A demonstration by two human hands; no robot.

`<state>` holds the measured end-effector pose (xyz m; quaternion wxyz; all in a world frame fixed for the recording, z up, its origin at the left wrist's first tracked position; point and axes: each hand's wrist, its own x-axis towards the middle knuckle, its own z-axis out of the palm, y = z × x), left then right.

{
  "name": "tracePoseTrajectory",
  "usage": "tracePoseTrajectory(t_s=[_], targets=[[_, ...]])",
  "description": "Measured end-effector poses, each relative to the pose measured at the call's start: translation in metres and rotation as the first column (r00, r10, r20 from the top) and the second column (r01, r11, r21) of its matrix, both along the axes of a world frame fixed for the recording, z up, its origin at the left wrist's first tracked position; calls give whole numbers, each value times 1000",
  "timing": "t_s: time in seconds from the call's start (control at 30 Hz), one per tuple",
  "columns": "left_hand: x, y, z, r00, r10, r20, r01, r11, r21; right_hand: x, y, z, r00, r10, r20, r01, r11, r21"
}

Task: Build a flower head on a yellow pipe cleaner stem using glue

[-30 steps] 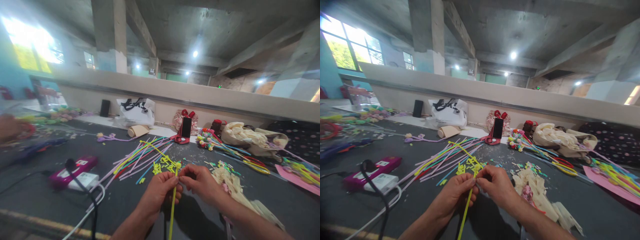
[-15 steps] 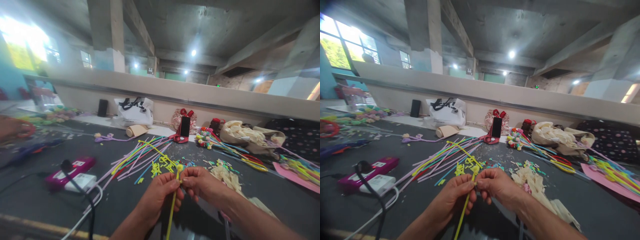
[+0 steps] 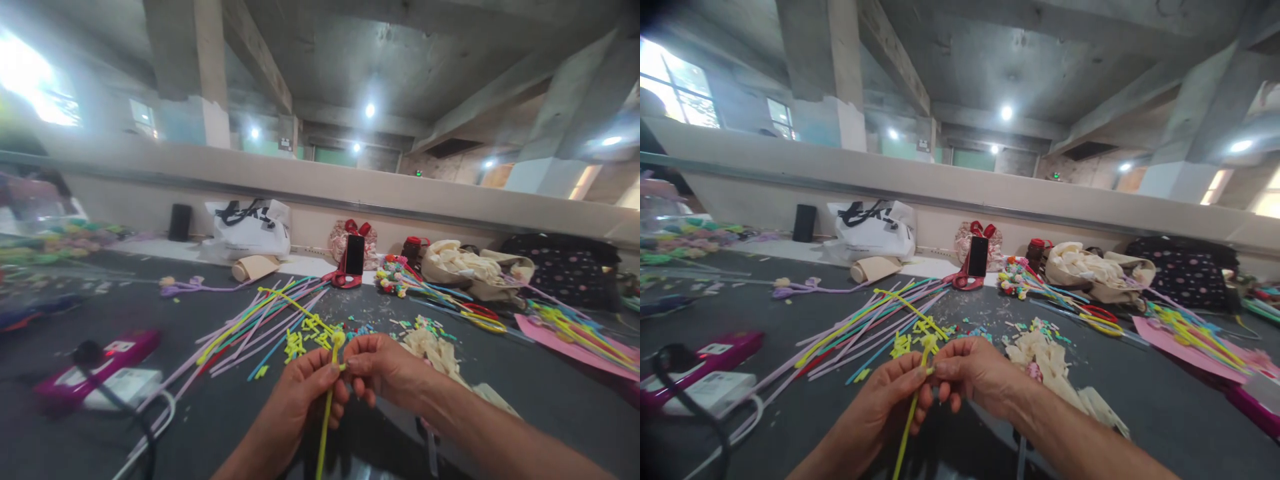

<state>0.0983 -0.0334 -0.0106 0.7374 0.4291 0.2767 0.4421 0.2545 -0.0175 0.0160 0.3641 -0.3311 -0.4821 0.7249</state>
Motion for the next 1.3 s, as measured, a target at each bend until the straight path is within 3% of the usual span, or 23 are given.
tracePoseTrajectory(t_s=[0.17,0.33,0.47,0.57,0.8,0.87,1.0,1.17,1.3], targets=[[0,0,-3,999,-26,-33,26,999,21,5,-1,1,998,30,47,-31,999,18],[4,-7,3,997,1,-77,1,1000,28,11,-4,2,987,57,150,-69,995,72],[6,-8,4,996,44,-82,-45,999,-10,10,-6,3,968,-86,234,30,972,233],[6,-5,3,996,43,-72,-48,996,-74,7,-11,3,935,-203,291,78,918,389],[9,-1,-1,996,-75,-42,67,982,-179,11,-22,-2,837,-385,390,46,758,650],[9,-1,-2,994,-96,-43,86,977,-193,12,-24,-2,793,-440,422,-4,689,725],[9,-2,-4,991,-118,-69,102,973,-205,20,-30,0,708,-503,495,-223,506,833],[11,-3,-5,980,-174,-93,149,961,-233,41,-37,5,635,-563,529,-300,452,840],[12,-1,-7,978,-190,-90,162,955,-248,44,-40,3,640,-591,490,-275,420,865]])
